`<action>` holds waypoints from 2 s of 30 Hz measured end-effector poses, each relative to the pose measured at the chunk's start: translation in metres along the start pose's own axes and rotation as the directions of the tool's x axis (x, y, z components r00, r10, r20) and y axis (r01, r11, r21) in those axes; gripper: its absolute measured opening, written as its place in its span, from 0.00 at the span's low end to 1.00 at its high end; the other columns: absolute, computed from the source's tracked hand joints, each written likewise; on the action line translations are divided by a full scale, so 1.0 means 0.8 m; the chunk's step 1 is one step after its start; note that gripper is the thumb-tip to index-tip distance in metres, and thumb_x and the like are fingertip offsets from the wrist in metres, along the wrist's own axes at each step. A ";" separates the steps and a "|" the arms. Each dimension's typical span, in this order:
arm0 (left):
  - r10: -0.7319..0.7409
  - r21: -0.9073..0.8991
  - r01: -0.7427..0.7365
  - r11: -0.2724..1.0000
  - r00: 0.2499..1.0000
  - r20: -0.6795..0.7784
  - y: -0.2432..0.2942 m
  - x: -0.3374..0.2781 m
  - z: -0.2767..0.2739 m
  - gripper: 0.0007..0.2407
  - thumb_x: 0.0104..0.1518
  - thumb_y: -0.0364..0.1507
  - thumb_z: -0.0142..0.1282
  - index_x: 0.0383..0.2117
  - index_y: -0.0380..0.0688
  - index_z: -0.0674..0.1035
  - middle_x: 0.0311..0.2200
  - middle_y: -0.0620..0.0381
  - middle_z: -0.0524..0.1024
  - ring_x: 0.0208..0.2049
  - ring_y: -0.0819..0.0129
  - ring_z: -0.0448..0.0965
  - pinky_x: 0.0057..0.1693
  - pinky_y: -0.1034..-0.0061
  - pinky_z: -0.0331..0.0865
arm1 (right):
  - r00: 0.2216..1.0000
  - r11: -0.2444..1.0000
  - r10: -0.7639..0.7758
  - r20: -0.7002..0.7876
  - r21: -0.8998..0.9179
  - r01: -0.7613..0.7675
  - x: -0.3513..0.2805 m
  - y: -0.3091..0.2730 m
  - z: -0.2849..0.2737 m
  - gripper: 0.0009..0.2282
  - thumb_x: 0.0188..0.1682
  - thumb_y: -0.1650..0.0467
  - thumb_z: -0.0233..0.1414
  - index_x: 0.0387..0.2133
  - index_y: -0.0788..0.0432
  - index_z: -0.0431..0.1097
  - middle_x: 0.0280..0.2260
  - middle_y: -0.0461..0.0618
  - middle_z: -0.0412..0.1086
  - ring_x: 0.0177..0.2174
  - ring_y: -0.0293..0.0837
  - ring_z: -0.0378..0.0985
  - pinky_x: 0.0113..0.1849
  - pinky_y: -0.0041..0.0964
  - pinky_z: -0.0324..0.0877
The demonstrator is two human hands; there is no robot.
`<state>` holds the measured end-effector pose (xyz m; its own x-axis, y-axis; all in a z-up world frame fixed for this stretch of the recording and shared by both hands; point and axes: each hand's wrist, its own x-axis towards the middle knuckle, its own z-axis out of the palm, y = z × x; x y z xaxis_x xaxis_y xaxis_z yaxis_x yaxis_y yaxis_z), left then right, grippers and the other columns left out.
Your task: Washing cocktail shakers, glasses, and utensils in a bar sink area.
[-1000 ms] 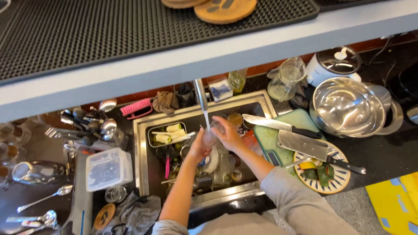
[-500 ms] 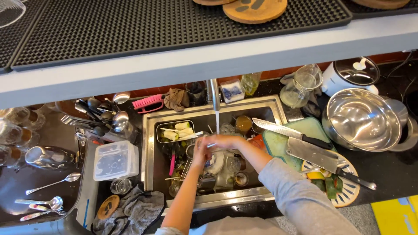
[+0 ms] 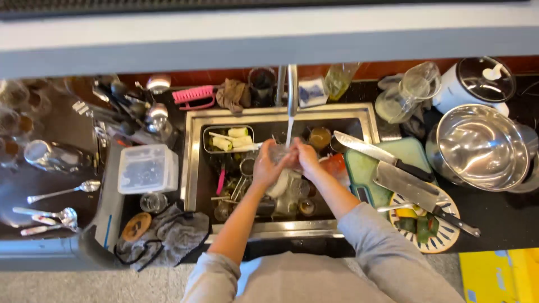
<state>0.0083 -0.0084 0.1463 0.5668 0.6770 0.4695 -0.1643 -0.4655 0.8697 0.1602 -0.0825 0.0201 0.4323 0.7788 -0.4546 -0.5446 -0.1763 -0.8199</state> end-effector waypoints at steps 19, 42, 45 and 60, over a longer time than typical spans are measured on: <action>-0.685 -0.582 0.813 -0.015 0.416 0.598 -0.167 -0.053 0.045 0.26 0.62 0.57 0.39 0.44 0.46 0.74 0.22 0.59 0.69 0.18 0.71 0.62 0.24 0.77 0.55 | 0.883 0.399 -0.346 0.316 -0.802 0.444 -0.087 -0.178 0.085 0.23 0.48 0.60 0.59 0.56 0.50 0.65 0.55 0.53 0.68 0.52 0.53 0.72 0.53 0.50 0.69; -0.802 -0.439 0.890 -0.128 0.168 0.573 -0.140 -0.048 0.031 0.42 0.52 0.64 0.35 0.69 0.50 0.57 0.69 0.44 0.56 0.64 0.41 0.62 0.61 0.42 0.65 | 0.934 0.105 -0.327 0.143 -0.977 0.186 -0.079 -0.186 0.074 0.20 0.39 0.57 0.67 0.45 0.44 0.75 0.48 0.50 0.68 0.49 0.54 0.72 0.49 0.50 0.70; -0.787 -0.488 0.844 -0.222 0.141 0.601 -0.092 -0.033 0.026 0.42 0.53 0.63 0.38 0.68 0.46 0.56 0.66 0.40 0.59 0.62 0.40 0.66 0.61 0.43 0.67 | 0.946 0.176 -0.293 0.142 -0.964 0.199 -0.095 -0.185 0.084 0.21 0.39 0.57 0.67 0.45 0.45 0.75 0.48 0.51 0.68 0.49 0.54 0.71 0.50 0.49 0.69; -0.020 0.462 -0.198 0.864 0.905 0.425 -0.010 0.097 0.047 0.11 0.59 0.38 0.59 0.37 0.46 0.79 0.36 0.48 0.79 0.39 0.48 0.80 0.44 0.58 0.74 | 0.963 0.869 0.067 0.261 0.458 -0.185 -0.062 -0.059 0.028 0.34 0.46 0.42 0.36 0.59 0.47 0.63 0.57 0.48 0.68 0.53 0.53 0.72 0.48 0.55 0.71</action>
<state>0.0837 0.0263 0.1700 0.8594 0.3798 0.3424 0.1191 -0.7999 0.5882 0.1486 -0.0993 0.0894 0.1920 0.8954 -0.4018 -0.8827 -0.0214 -0.4694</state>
